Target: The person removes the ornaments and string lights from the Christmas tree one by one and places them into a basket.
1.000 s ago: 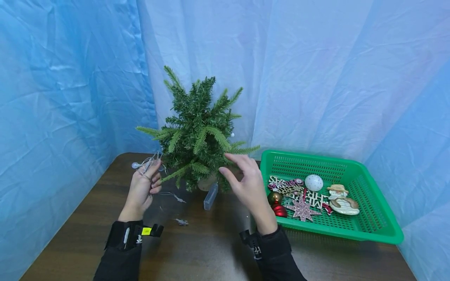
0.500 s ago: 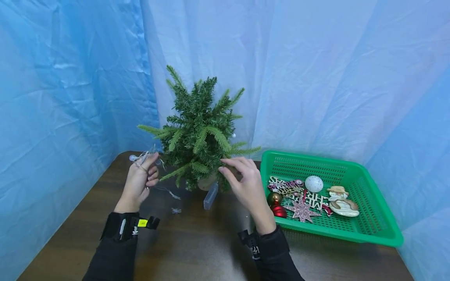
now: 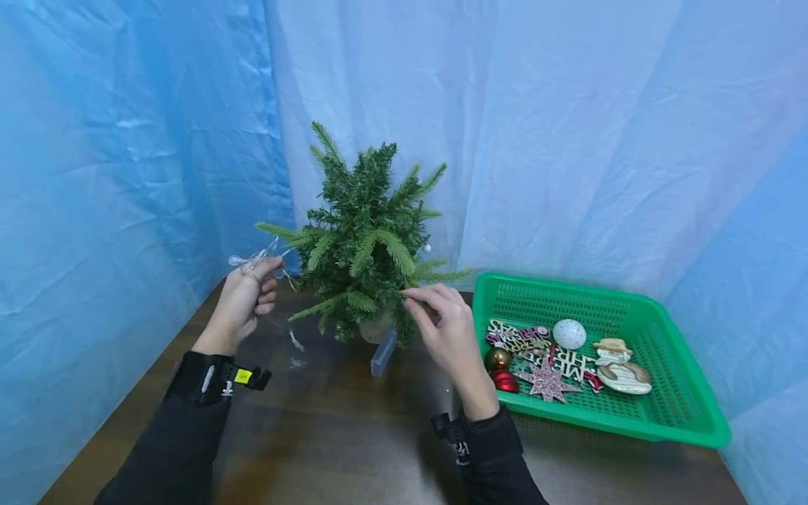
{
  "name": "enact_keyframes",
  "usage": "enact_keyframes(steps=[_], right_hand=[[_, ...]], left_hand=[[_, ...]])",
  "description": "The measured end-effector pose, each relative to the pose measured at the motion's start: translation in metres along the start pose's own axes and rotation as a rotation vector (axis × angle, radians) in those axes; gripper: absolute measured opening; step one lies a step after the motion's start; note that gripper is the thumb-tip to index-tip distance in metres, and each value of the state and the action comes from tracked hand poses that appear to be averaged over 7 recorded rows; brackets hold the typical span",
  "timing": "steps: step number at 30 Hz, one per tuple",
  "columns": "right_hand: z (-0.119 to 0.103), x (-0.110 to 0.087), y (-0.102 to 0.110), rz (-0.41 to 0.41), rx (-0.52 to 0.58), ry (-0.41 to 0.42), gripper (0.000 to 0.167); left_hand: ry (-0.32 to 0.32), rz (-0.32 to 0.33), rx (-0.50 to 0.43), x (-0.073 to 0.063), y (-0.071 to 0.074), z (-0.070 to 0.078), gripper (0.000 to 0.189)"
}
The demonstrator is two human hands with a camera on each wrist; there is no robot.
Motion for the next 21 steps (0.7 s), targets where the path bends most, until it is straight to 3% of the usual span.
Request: enact_keyframes(steps=[7,12,16,21], right_hand=[[0.004,-0.002,0.006,0.025,-0.005,-0.039,0.018],[0.004,-0.002,0.007,0.04,-0.012,-0.048,0.018],[0.004,-0.004,0.005,0.044,-0.015,-0.065,0.018],[0.0,-0.005,0.0,0.038,-0.012,-0.082,0.017]], left_hand=[[0.064,-0.045,0.256,0.008,0.005,0.005,0.034],[0.071,-0.112,0.502,0.012,0.005,0.007,0.037],[0.034,-0.162,0.648,0.015,0.003,0.009,0.025],[-0.075,-0.226,0.797,0.016,0.001,0.021,0.018]])
Point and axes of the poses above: each hand's wrist, its own x-axis towards the middle knuckle, its own y-axis out of the back of the hand, z = x × y, the point moved 10 cm from there along x, towards the middle knuckle, and after that the axes turned 1 degree about -y, right-handed, at the moved point
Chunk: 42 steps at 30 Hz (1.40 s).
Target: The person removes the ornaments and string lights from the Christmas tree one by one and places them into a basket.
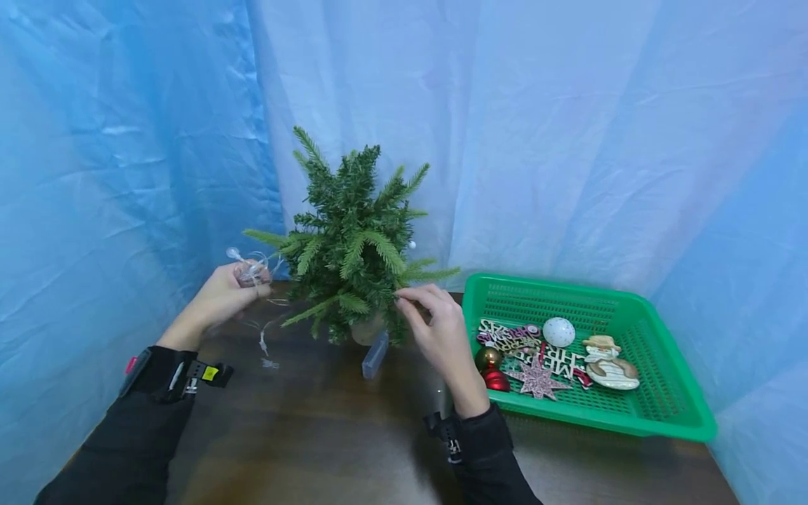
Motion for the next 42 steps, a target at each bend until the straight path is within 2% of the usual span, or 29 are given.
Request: enact_keyframes(steps=[4,7,12,15,17,18,24,27,31,34,38,42], right_hand=[[0.0,-0.001,-0.002,-0.006,0.016,-0.001,0.018],[0.0,-0.001,-0.003,-0.008,0.026,-0.003,0.018],[-0.001,-0.002,-0.003,-0.01,0.017,0.002,0.017],[0.0,-0.002,-0.006,-0.011,0.016,-0.003,0.017],[0.001,-0.003,-0.008,-0.017,0.02,-0.013,0.017],[0.002,-0.003,-0.008,-0.02,0.019,-0.018,0.016],[0.004,-0.005,-0.008,-0.018,0.008,-0.012,0.016],[0.004,-0.005,-0.007,-0.008,0.006,0.002,0.016],[0.001,-0.004,-0.008,-0.003,0.011,0.023,0.017],[-0.001,-0.004,-0.008,0.004,0.012,0.039,0.017],[-0.001,-0.004,-0.006,0.021,0.001,0.052,0.017],[-0.002,-0.004,-0.008,0.023,-0.001,0.053,0.016]], left_hand=[[-0.067,-0.042,0.065,0.0,-0.002,0.008,0.02],[-0.072,-0.089,0.093,0.001,-0.008,0.007,0.023],[-0.028,-0.173,0.144,0.001,-0.019,-0.003,0.032],[0.006,-0.216,0.125,-0.001,-0.021,-0.01,0.034],[0.022,-0.218,0.103,-0.002,-0.019,-0.011,0.032],[0.01,-0.213,0.1,-0.002,-0.018,-0.009,0.03],[-0.108,-0.132,0.165,0.004,-0.015,0.005,0.026],[-0.091,-0.117,0.17,0.005,-0.02,0.003,0.028],[-0.014,-0.153,0.095,0.001,-0.029,-0.008,0.04],[0.031,-0.187,-0.01,-0.004,-0.033,-0.011,0.046],[0.035,-0.195,-0.083,-0.005,-0.035,-0.007,0.043],[0.023,-0.183,-0.076,-0.004,-0.031,-0.002,0.041]])
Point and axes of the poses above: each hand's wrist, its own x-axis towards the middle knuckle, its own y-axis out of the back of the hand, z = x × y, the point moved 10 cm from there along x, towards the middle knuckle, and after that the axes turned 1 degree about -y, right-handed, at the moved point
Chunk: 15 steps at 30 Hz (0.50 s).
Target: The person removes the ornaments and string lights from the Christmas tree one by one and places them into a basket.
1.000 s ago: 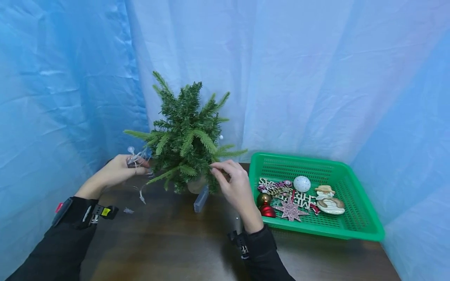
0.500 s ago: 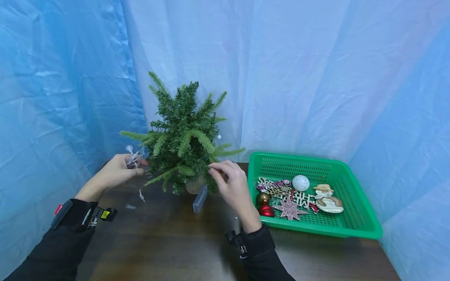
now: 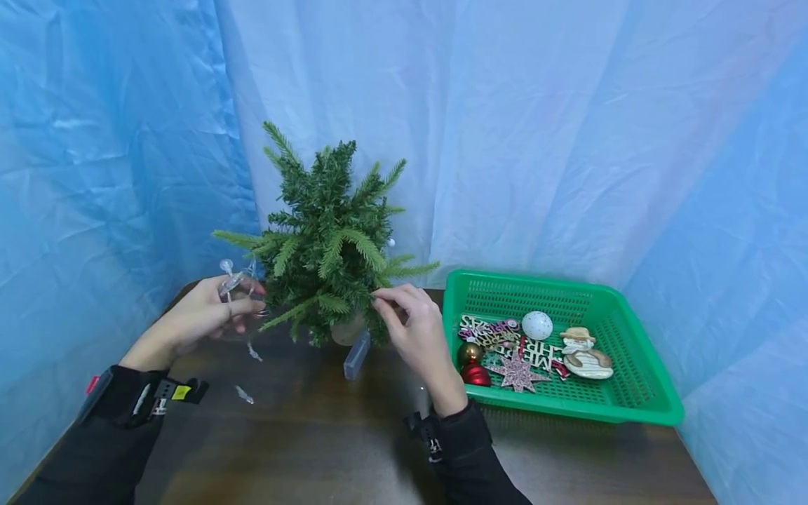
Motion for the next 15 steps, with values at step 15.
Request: enact_keyframes(steps=[15], right_hand=[[0.0018,0.0004,0.0019,-0.001,-0.025,-0.017,0.016]], left_hand=[[-0.009,0.109,-0.085,-0.0019,0.0104,0.0046,0.054]])
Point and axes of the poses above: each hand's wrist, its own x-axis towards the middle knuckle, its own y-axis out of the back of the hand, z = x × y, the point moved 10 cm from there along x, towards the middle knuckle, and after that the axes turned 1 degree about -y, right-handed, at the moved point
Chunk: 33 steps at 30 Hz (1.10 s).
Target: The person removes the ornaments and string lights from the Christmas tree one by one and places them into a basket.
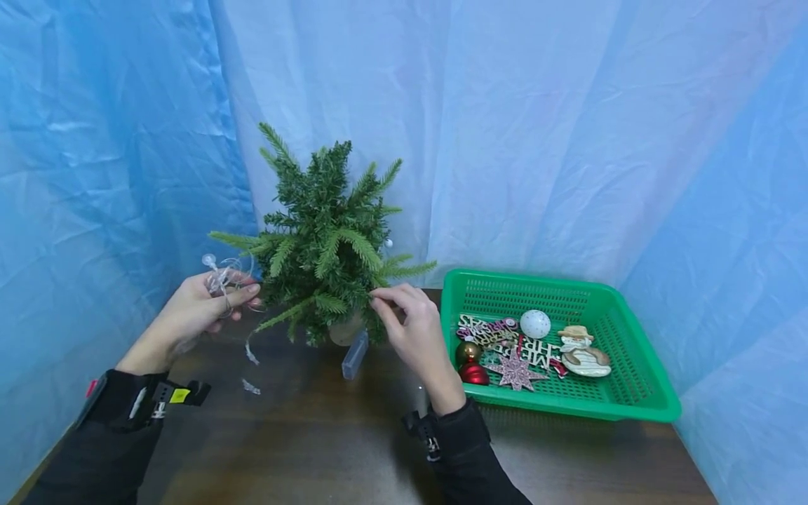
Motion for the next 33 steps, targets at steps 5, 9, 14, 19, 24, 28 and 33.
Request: enact_keyframes(steps=[5,9,14,19,24,28,33], right_hand=[[0.0,0.0,0.0,0.005,0.018,0.004,0.017],[-0.002,0.001,0.0,0.006,0.019,0.008,0.017],[-0.001,0.002,-0.001,-0.003,0.012,0.007,0.016],[0.0,0.001,-0.002,-0.011,0.012,0.001,0.015],[0.002,0.0,-0.002,-0.014,0.015,-0.005,0.015],[0.001,0.0,-0.002,-0.011,0.01,-0.006,0.015],[0.0,0.0,-0.002,-0.004,0.016,0.0,0.016]], left_hand=[[-0.046,-0.03,-0.057,0.0,-0.005,0.003,0.055],[-0.061,-0.061,-0.071,0.002,-0.012,0.001,0.053],[-0.035,-0.088,-0.112,0.003,-0.019,-0.004,0.055],[-0.025,-0.075,-0.161,0.006,-0.02,-0.003,0.056],[-0.037,-0.041,-0.222,0.006,-0.017,0.004,0.051],[-0.012,-0.024,-0.289,0.005,-0.016,0.003,0.048],[0.033,-0.024,-0.289,0.004,-0.017,-0.003,0.059]])
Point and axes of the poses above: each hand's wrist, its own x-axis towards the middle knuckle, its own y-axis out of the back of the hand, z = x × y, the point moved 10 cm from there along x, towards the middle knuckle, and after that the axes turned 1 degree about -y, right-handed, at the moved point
